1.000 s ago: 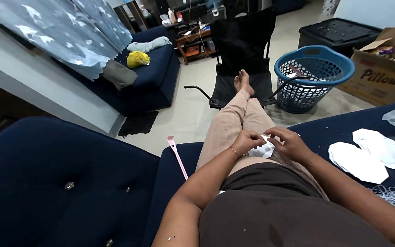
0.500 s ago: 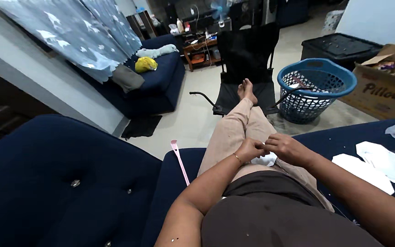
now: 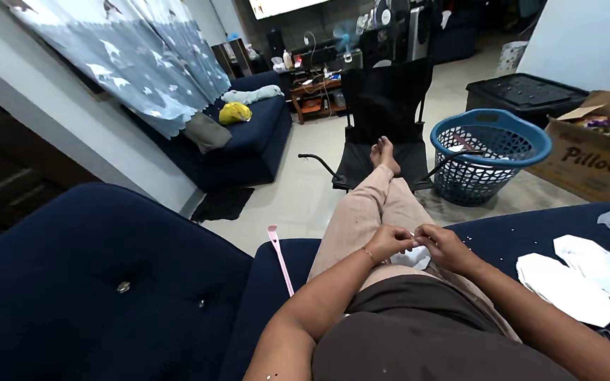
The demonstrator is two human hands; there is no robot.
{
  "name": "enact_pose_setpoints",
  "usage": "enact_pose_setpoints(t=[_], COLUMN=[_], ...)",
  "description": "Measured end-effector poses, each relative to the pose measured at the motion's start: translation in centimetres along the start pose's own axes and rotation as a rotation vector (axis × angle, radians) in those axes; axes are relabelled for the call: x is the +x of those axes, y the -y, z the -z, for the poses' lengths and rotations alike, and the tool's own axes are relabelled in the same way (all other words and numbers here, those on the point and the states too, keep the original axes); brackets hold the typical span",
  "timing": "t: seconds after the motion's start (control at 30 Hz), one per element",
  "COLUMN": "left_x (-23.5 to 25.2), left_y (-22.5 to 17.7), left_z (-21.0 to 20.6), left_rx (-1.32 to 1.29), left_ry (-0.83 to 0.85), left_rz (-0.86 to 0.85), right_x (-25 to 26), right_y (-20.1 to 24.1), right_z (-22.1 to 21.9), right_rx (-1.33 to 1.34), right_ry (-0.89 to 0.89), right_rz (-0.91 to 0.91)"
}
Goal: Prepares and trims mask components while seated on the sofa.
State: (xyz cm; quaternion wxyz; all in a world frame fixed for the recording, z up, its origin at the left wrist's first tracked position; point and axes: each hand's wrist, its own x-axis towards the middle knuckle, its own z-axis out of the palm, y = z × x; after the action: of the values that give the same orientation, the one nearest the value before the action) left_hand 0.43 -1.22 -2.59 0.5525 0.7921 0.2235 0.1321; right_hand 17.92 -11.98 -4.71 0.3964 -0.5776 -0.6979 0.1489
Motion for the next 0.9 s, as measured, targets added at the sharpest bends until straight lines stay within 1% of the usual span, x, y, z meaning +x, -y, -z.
enact_pose_setpoints(t=[0.13, 0.27, 0.37, 0.43, 0.53, 0.63, 0.73, 0.83, 0.9], left_x=[0.2, 0.4, 0.3, 0.1, 0.0, 0.0, -0.1, -0.1, -0.1], left_y=[0.3, 0.6, 0.4, 0.2, 0.1, 0.1, -0.1, 0.0, 0.1], left_z=[0.0, -0.1, -0.1, 0.1, 0.1, -0.2, -0.3, -0.5, -0.6], left_rx=[-0.004, 0.087, 0.096, 0.044, -0.126, -0.346, -0.418, -0.467, -0.499], left_ry=[0.009, 0.052, -0.019, -0.081, -0.12, -0.103, -0.075, -0.053, -0.063], left_rz=[-0.035, -0.049, -0.054, -0.084, -0.094, -0.002, 0.078, 0.068, 0.059], right_x=[-0.1, -0.2, -0.4, -0.6, -0.7, -0.8, -1.1, -1.1, -1.1], right_y=[0.1, 0.5, 0.4, 0.2, 0.1, 0.1, -0.4, -0.4, -0.2], right_z=[0.1, -0.4, -1.0, -1.3, -1.7, -2.0, -2.3, -2.2, -2.3], right_rx=[0.195, 0.276, 0.309, 0.35, 0.35, 0.269, 0.283, 0.375, 0.375], right_ry=[0.003, -0.016, 0.0, -0.031, -0.087, -0.116, -0.161, -0.202, -0.206], right_rz=[-0.161, -0.273, -0.429, -0.492, -0.505, -0.479, -0.471, -0.519, -0.524])
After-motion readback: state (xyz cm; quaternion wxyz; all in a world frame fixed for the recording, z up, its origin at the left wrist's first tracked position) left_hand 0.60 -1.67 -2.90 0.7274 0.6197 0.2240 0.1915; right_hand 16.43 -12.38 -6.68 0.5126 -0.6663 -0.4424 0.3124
